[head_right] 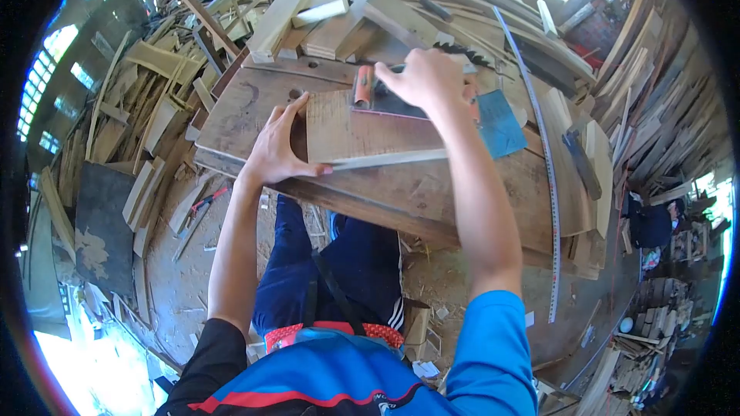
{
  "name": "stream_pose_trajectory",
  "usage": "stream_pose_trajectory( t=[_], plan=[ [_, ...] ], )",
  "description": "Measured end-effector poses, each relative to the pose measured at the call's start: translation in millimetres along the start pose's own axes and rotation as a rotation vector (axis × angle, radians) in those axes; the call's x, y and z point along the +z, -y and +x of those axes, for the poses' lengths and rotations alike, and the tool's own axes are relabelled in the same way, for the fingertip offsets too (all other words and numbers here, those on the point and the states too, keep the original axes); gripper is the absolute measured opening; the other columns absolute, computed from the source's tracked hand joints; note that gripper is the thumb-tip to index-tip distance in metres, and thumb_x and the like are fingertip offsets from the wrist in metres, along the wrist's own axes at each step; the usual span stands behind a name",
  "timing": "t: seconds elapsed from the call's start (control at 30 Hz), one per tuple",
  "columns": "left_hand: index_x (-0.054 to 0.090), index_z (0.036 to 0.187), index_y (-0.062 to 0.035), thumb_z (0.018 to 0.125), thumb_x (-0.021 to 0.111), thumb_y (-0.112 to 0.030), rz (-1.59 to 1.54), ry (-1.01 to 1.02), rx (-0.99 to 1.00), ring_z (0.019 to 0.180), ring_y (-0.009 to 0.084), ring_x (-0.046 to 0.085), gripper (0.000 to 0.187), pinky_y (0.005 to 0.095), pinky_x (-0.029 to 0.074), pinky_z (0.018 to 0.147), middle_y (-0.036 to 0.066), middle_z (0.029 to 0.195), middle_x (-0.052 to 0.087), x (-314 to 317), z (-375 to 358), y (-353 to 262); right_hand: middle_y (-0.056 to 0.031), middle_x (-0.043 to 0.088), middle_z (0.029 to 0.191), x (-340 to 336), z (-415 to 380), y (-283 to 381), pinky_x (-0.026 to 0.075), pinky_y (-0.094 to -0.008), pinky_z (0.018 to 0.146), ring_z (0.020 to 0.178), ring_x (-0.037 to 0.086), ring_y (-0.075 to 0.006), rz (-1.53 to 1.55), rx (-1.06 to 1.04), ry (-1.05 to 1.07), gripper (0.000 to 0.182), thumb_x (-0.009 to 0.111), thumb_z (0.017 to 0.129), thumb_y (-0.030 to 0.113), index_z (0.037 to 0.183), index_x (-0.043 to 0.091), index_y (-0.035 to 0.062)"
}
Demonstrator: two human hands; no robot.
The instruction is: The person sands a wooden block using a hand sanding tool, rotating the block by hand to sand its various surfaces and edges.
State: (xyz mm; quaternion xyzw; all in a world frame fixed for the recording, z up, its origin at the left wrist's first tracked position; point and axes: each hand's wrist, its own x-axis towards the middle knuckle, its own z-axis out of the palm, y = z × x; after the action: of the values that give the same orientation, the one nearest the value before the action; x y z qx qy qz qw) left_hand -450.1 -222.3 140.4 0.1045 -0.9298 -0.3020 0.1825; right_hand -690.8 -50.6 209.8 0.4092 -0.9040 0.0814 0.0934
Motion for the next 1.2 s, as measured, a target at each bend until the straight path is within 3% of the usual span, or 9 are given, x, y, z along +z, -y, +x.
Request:
stream_pose_trajectory(
  t=[0.13,0.3,0.4,0.53,0.67,0.8,0.97,1.13,1.2],
  plan=[
    [0.037,0.154,0.0056,0.049,0.095,-0.058,-0.018,0.006,-0.002,0.133,0.0374,0.052,0.135,0.0445,0.042,0.115,0.024,0.139,0.058,-0.5,-3.5,1.1,-0.0196,0.068,0.062,-16.4,-19.0,52.0,0.056,-0.0475,0.059,0.06,0.071,-0.037,0.078,-0.049,0.011,0.072,0.058,0.088,0.068,0.069,0.075,-0.0002],
    [0.037,0.154,0.0058,0.049,0.095,-0.058,-0.031,-0.005,-0.001,0.133,0.0372,0.052,0.136,0.0439,0.042,0.115,0.024,0.138,0.058,-0.1,-2.3,0.3,-0.0192,0.067,0.06,-29.9,-48.3,49.0,0.055,-0.049,0.058,0.06,0.071,-0.0365,0.052,-0.169,0.102,0.072,0.06,0.086,0.068,0.067,0.073,0.0008],
    [0.037,0.154,0.006,0.049,0.095,-0.058,-0.031,0.009,-0.011,0.133,0.0374,0.052,0.136,0.0436,0.042,0.115,0.025,0.138,0.058,0.5,-4.7,1.7,-0.0187,0.066,0.057,-9.5,-21.9,15.5,0.053,-0.046,0.052,0.055,0.07,-0.0349,0.063,-0.072,0.003,0.076,0.058,0.087,0.072,0.065,0.073,0.0013],
    [0.037,0.153,0.0063,0.049,0.095,-0.059,-0.009,0.004,-0.013,0.133,0.0378,0.051,0.136,0.0436,0.042,0.115,0.025,0.139,0.057,-0.6,-0.8,-0.3,-0.0184,0.064,0.054,-21.6,-17.0,57.4,0.052,-0.0456,0.052,0.054,0.069,-0.036,0.066,0.028,0.068,0.073,0.057,0.089,0.068,0.062,0.071,0.0009],
    [0.038,0.153,0.0061,0.048,0.095,-0.06,0.013,-0.009,-0.018,0.132,0.038,0.052,0.136,0.0438,0.042,0.115,0.026,0.139,0.056,0.7,-2.7,0.1,-0.0143,0.068,0.06,-9.0,-41.8,76.1,0.056,-0.0453,0.057,0.059,0.071,-0.0335,0.052,-0.148,-0.055,0.07,0.057,0.09,0.07,0.07,0.074,0.0045],
    [0.039,0.153,0.0053,0.05,0.095,-0.058,-0.037,-0.008,-0.02,0.132,0.0378,0.052,0.134,0.0445,0.042,0.115,0.024,0.138,0.057,-0.1,-5.3,1.6,-0.0146,0.069,0.061,-27.5,-47.9,39.6,0.055,-0.0437,0.056,0.062,0.072,-0.0323,0.05,-0.01,0.139,0.069,0.06,0.089,0.069,0.069,0.074,0.0043],
    [0.039,0.153,0.0051,0.051,0.095,-0.056,-0.029,-0.02,0.018,0.132,0.0372,0.052,0.131,0.0451,0.043,0.114,0.022,0.137,0.059,-1.0,-4.2,0.5,-0.0151,0.067,0.058,2.1,-17.5,2.6,0.054,-0.0438,0.054,0.057,0.07,-0.0327,-0.068,0.052,-0.138,0.069,0.06,0.089,0.067,0.069,0.075,0.0031],
    [0.038,0.153,0.0051,0.051,0.095,-0.056,-0.042,-0.006,0.004,0.133,0.0373,0.051,0.132,0.0452,0.042,0.114,0.023,0.141,0.057,-1.2,-3.8,-0.4,-0.0158,0.067,0.058,-19.5,-41.9,44.4,0.055,-0.0448,0.058,0.06,0.071,-0.0357,0.059,-0.065,0.017,0.069,0.059,0.088,0.068,0.073,0.077,0.0033],
    [0.038,0.153,0.0053,0.051,0.094,-0.057,-0.037,-0.016,0.018,0.133,0.0376,0.05,0.132,0.0452,0.042,0.115,0.023,0.143,0.056,0.7,-4.3,2.8,-0.0147,0.065,0.056,-10.5,-57.3,35.9,0.054,-0.0454,0.055,0.056,0.07,-0.034,0.083,-0.213,-0.118,0.07,0.059,0.087,0.069,0.071,0.077,0.0038]
  ],
)
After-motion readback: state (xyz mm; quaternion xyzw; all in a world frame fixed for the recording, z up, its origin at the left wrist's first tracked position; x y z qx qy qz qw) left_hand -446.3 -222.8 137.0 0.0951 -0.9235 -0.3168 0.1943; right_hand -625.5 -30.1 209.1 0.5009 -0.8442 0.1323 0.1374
